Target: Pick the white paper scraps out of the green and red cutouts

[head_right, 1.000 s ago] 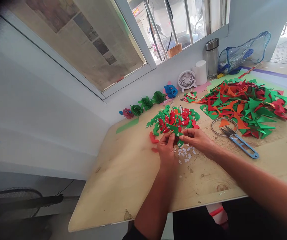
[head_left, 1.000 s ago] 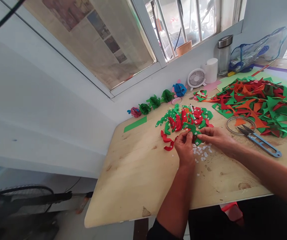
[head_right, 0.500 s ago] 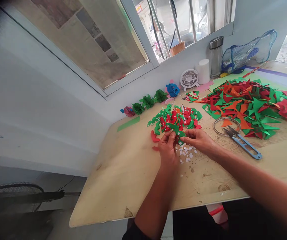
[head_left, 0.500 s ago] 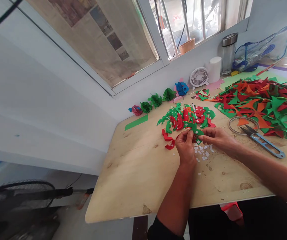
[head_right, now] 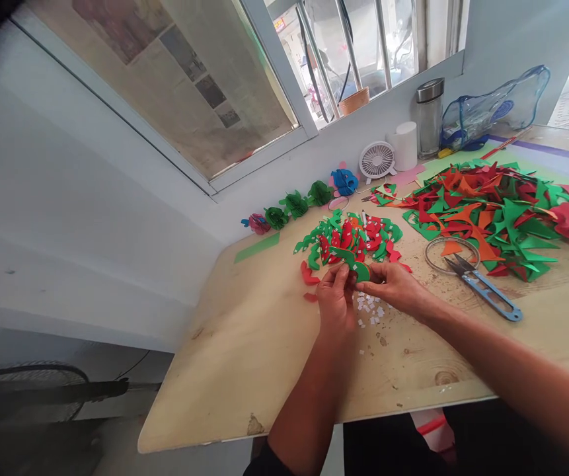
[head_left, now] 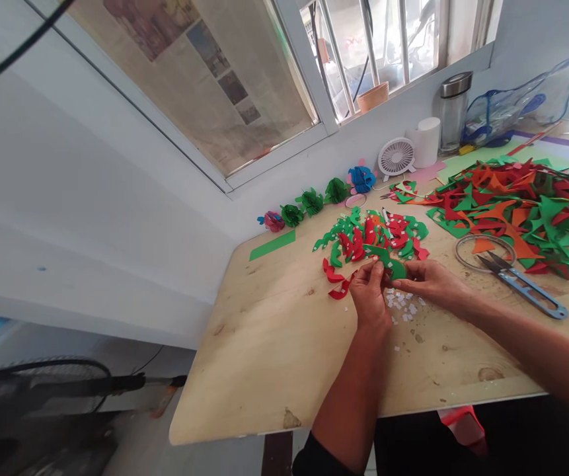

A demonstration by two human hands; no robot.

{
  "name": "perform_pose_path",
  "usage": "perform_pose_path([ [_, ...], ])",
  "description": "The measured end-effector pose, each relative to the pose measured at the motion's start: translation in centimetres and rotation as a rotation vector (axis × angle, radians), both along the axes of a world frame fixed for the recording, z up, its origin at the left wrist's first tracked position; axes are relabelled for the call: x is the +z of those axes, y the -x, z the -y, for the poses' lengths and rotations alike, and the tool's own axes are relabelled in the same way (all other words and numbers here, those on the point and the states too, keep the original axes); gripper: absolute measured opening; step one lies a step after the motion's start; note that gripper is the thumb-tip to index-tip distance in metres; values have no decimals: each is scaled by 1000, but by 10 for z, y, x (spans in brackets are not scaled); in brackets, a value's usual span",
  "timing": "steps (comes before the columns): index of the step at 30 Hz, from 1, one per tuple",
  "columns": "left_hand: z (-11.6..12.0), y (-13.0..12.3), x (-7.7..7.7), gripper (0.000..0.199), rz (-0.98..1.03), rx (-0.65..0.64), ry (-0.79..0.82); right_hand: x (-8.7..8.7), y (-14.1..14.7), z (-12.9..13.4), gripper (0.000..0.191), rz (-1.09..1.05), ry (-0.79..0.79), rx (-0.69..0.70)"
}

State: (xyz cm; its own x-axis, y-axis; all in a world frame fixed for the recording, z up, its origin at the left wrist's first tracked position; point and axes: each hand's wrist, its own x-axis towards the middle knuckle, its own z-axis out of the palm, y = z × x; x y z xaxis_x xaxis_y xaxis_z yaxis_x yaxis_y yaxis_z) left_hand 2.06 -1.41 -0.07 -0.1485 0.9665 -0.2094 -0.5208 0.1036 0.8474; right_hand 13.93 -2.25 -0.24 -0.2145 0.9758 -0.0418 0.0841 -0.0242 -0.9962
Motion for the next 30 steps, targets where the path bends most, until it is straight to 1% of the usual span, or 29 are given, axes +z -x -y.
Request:
perform_pose_path([
  [4,0,1,0,26,16,2,-11,-6,1,-1,32,-5,-6,41],
  [8,1,1,0,26,69,-10,-10,-11,3,-1,30,15,-23,-4],
  [12,1,0,1,28,57,-3,8,-14,4,-1,31,63,-53,-38],
  [15,1,0,1,28,48,5,13,-11,3,0,31,82,-79,-42],
  [20,0,1,-1,28,50,-8,0,0,-1,3,33,101,-94,-85],
  [23,0,0,-5,29,0,-44,-7,4,-4,2,32,117,-101,-110],
  [26,0,-1,-7,30,-82,-53,-30,5,-5,0,31,135,-126,-131],
  [30,2,-1,-5,29,-136,-98,-53,8,-5,1,29,149,-157,-166],
])
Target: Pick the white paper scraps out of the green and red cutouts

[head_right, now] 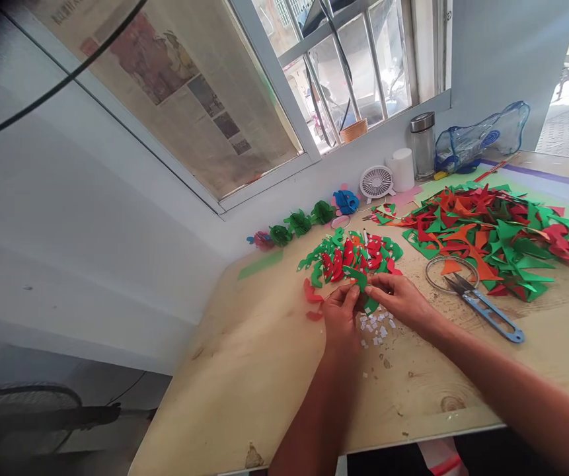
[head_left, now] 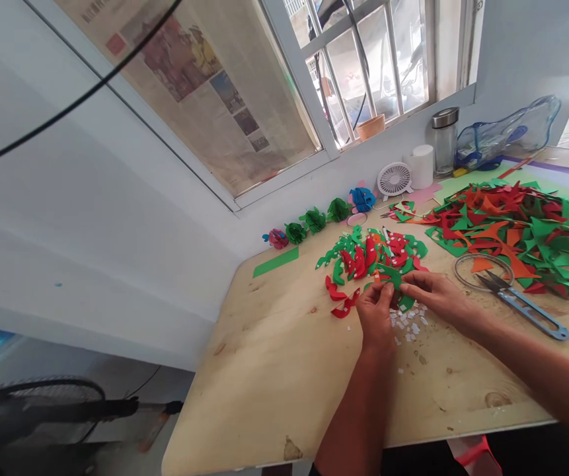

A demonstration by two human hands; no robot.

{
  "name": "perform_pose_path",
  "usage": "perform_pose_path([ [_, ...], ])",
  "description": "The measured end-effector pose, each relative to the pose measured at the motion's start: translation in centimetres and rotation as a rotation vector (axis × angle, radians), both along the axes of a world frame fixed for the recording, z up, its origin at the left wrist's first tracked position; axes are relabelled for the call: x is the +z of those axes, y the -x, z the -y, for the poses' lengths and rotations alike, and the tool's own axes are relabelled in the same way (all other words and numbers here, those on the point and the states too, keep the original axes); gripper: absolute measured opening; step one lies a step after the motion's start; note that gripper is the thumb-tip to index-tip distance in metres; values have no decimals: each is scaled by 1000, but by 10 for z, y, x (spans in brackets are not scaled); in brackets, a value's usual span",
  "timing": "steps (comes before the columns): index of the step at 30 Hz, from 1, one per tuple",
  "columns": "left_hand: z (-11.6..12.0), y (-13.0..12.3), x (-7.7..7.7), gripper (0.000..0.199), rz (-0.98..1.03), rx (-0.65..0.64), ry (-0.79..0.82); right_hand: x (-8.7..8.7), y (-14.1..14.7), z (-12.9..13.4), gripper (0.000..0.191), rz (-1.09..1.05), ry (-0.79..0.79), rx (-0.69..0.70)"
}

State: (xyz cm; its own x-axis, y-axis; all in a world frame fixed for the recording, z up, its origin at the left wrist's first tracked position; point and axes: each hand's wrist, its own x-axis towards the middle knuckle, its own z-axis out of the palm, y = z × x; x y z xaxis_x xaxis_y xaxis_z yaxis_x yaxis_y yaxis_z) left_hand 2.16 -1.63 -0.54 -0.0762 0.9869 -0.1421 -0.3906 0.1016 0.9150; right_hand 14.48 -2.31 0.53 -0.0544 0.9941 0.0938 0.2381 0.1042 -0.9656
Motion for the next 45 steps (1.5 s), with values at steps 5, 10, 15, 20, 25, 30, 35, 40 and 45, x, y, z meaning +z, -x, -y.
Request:
perform_pose_path([
  [5,2,0,5,28,-107,-30,-54,2,-1,2,30,-44,18,-17],
  [10,4,-1,5,28,-170,-38,-93,1,0,1,30,-111,49,-26],
  [15,5,-1,9,24,-199,-54,-130,2,1,2,33,-185,55,-30],
  [20,7,-1,12,21,-209,-68,-123,1,0,2,32,-192,67,-30],
  [25,8,1,8,16,-269,-34,-185,-3,-1,1,33,-213,85,-50],
  [30,10,5,4,15,-413,112,-345,-3,-1,1,28,-157,72,-38],
  [35,11,7,5,19,-477,146,-416,0,0,1,29,1,20,-64],
  [40,10,7,5,17,-516,154,-425,-2,0,0,29,89,-16,-51],
  [45,11,9,5,11,-611,152,-499,-8,0,-1,28,81,0,-48],
])
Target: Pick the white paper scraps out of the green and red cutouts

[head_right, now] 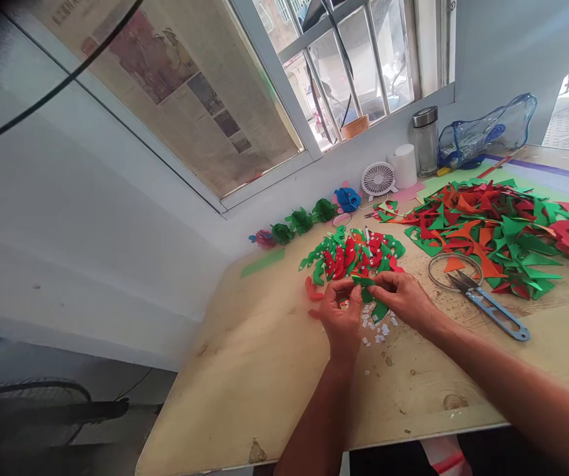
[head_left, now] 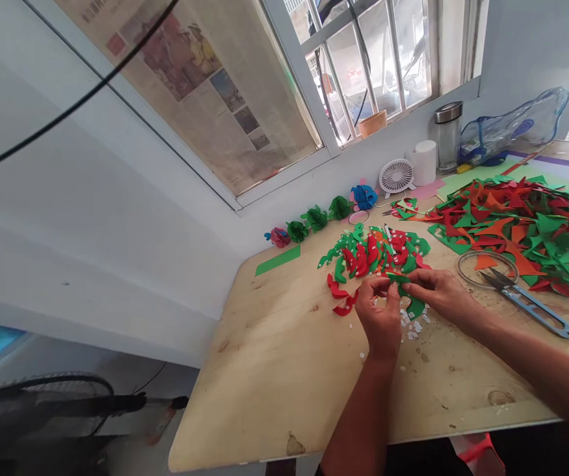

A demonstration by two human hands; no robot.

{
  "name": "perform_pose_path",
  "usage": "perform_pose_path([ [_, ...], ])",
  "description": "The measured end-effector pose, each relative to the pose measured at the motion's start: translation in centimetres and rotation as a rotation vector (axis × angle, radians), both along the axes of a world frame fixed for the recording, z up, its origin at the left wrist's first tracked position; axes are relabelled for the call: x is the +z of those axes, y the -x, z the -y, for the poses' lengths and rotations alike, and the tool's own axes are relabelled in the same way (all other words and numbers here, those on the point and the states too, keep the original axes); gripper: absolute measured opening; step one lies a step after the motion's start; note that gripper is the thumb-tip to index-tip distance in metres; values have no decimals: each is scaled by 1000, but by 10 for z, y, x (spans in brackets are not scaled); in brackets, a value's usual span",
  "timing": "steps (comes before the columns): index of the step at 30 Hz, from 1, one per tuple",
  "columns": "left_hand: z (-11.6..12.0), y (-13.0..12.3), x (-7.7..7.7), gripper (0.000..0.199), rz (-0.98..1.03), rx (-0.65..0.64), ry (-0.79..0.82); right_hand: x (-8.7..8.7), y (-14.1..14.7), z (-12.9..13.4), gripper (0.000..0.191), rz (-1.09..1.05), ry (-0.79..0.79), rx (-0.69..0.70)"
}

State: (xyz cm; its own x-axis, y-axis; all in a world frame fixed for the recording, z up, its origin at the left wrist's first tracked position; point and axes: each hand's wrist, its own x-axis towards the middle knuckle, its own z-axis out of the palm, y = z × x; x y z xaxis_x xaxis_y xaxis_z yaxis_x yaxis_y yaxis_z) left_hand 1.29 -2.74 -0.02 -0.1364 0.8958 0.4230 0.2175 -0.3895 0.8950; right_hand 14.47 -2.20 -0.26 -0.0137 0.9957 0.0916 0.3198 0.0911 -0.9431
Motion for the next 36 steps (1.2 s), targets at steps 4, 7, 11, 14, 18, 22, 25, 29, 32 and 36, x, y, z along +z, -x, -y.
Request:
perform_pose_path([
  [4,0,1,1,7,-104,29,-75,0,1,0,27,-24,18,6],
  [7,-1,2,0,6,-157,71,-134,2,2,2,28,-27,23,25],
  [11,-3,3,-3,5,-216,119,-192,3,3,3,28,-26,20,41],
  [14,-3,4,-4,5,-239,150,-195,3,3,3,27,-26,27,41],
  [18,-3,3,-4,7,-233,164,-173,3,3,3,29,-29,2,46],
  [22,-2,3,-3,7,-224,176,-160,2,3,3,30,-25,-4,52],
  [25,-2,3,-4,7,-212,178,-145,2,3,3,29,-33,5,56],
  [29,-2,3,-4,8,-200,171,-131,1,3,2,28,-39,12,60],
  [32,-2,3,-4,8,-192,160,-123,2,3,3,28,-33,16,63],
  [36,-3,3,-3,10,-216,134,-159,2,3,3,29,-21,13,63],
])
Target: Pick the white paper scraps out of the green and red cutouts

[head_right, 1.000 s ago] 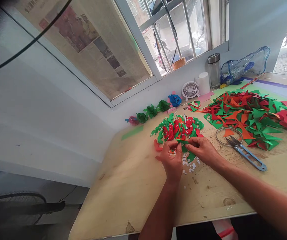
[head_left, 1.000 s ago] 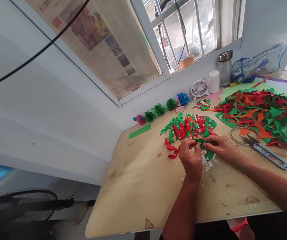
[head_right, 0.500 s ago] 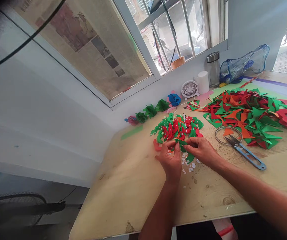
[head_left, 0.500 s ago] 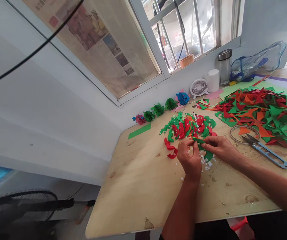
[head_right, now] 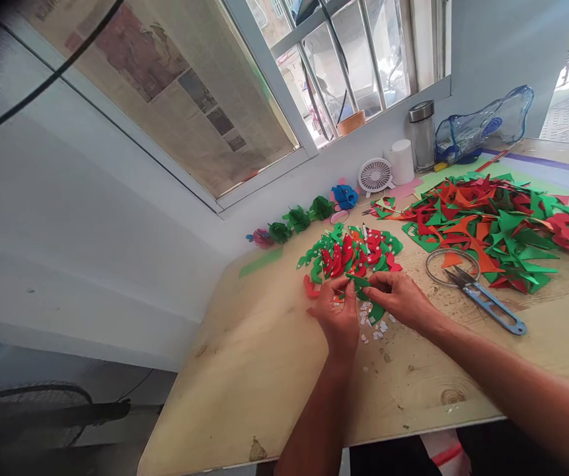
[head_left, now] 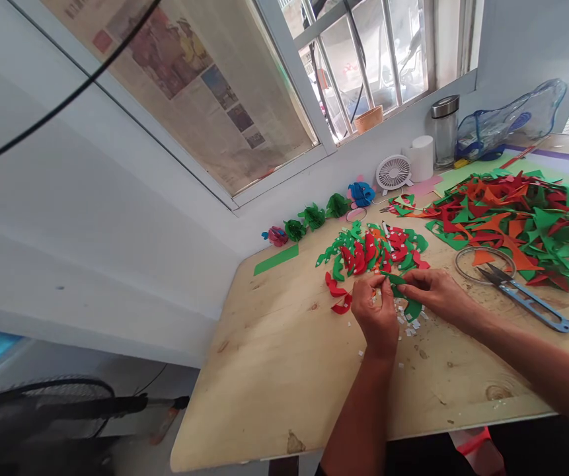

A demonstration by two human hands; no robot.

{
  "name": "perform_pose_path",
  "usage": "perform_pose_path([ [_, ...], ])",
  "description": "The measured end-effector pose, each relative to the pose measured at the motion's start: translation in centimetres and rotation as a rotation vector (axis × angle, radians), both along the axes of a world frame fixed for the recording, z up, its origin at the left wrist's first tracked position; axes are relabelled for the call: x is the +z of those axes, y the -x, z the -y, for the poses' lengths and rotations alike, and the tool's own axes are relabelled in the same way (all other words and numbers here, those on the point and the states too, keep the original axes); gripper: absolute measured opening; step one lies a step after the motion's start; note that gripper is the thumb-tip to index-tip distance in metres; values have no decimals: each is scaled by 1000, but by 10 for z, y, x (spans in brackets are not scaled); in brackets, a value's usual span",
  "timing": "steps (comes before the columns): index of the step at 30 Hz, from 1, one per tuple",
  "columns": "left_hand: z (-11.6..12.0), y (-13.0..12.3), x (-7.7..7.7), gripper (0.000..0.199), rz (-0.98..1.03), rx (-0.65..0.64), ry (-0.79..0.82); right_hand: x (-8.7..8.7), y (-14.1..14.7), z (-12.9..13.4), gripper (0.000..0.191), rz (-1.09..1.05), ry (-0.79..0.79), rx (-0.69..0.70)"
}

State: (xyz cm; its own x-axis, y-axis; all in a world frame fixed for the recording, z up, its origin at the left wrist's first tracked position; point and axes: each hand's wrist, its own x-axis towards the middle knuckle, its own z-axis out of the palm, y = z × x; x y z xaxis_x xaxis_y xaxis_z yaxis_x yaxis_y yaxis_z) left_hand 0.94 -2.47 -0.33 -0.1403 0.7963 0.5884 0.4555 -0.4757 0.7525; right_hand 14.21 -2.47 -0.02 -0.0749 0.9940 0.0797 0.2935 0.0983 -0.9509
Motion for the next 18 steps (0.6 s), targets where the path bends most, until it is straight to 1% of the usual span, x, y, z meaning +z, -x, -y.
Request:
perform_pose_path([
  [6,-3,2,0,13,-112,-13,-58,-4,-2,-2,29,30,-22,6],
  [12,-3,2,0,11,-362,47,-249,-7,-2,-3,28,37,-25,-18],
  [18,0,1,1,12,-494,82,-352,-3,-1,-1,27,60,-30,-29],
])
